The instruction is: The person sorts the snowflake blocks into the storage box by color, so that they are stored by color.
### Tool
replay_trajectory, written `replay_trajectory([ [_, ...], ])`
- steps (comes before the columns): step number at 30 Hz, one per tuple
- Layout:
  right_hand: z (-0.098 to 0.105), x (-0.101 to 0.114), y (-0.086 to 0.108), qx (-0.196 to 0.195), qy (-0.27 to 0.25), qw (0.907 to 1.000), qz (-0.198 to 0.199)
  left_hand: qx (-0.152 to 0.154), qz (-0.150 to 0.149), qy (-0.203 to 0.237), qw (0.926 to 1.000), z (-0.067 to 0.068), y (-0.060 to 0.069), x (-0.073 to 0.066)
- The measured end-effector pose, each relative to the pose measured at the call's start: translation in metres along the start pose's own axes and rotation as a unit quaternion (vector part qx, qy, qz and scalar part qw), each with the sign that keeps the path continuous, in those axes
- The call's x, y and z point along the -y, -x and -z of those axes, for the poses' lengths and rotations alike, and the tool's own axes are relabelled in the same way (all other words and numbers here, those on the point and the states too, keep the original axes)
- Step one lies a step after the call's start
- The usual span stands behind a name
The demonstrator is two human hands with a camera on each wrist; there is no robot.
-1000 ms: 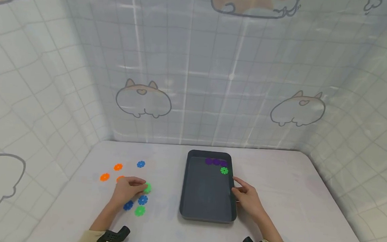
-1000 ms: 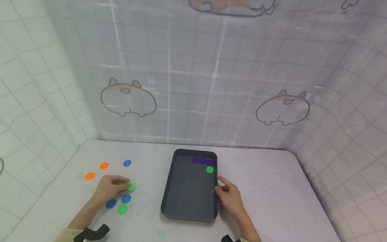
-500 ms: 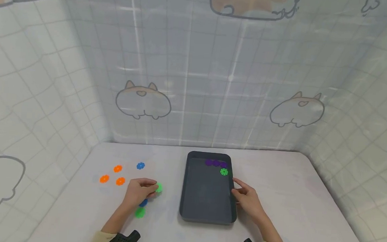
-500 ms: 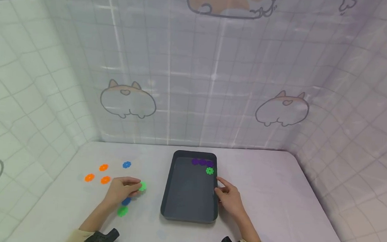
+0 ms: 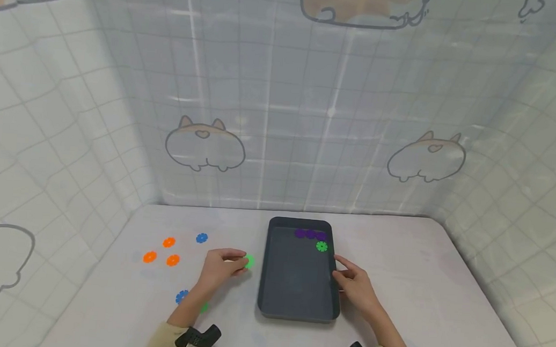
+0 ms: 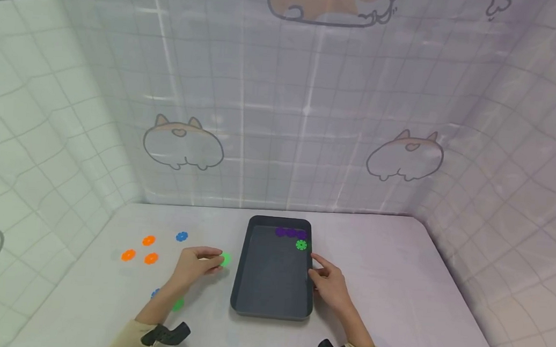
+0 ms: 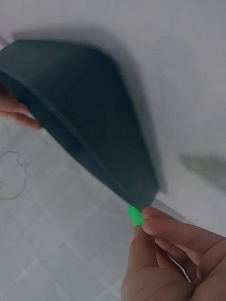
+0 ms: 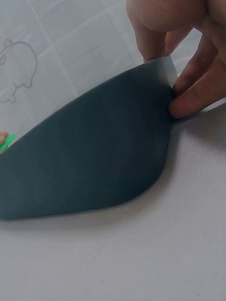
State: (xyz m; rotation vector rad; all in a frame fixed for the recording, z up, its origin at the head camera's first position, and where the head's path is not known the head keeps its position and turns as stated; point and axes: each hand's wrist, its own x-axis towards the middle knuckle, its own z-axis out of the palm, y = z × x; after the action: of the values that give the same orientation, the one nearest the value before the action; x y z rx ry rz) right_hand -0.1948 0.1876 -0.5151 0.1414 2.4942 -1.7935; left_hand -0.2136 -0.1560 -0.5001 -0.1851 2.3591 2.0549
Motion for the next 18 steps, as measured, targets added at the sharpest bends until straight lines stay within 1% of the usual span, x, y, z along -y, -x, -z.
replay_trajectory([
  [5,0.000,-0.001,-0.001,0.002,-0.007,1.0000,-0.005,0.023,-0.006,0.015,0.9996,-0.015,-0.003,-0.011],
  [10,0.000,0.000,0.000,0.001,-0.009,0.9999,-0.005,0.051,-0.022,0.005,0.9984,-0.033,-0.006,-0.022],
  [11,0.000,0.000,0.000,0.001,-0.009,0.9999,-0.005,0.060,-0.025,0.005,0.9978,-0.036,-0.005,-0.028],
  [15,0.001,0.000,0.000,0.002,-0.014,0.9999,-0.005,0.084,-0.045,0.011,0.9954,-0.051,-0.004,-0.039],
  [17,0.001,0.000,-0.001,0.002,-0.016,0.9999,-0.004,0.095,-0.046,0.013,0.9943,-0.057,-0.001,-0.050],
  [18,0.001,0.000,-0.001,0.002,-0.017,0.9999,-0.003,0.098,-0.050,0.013,0.9938,-0.060,-0.001,-0.053],
])
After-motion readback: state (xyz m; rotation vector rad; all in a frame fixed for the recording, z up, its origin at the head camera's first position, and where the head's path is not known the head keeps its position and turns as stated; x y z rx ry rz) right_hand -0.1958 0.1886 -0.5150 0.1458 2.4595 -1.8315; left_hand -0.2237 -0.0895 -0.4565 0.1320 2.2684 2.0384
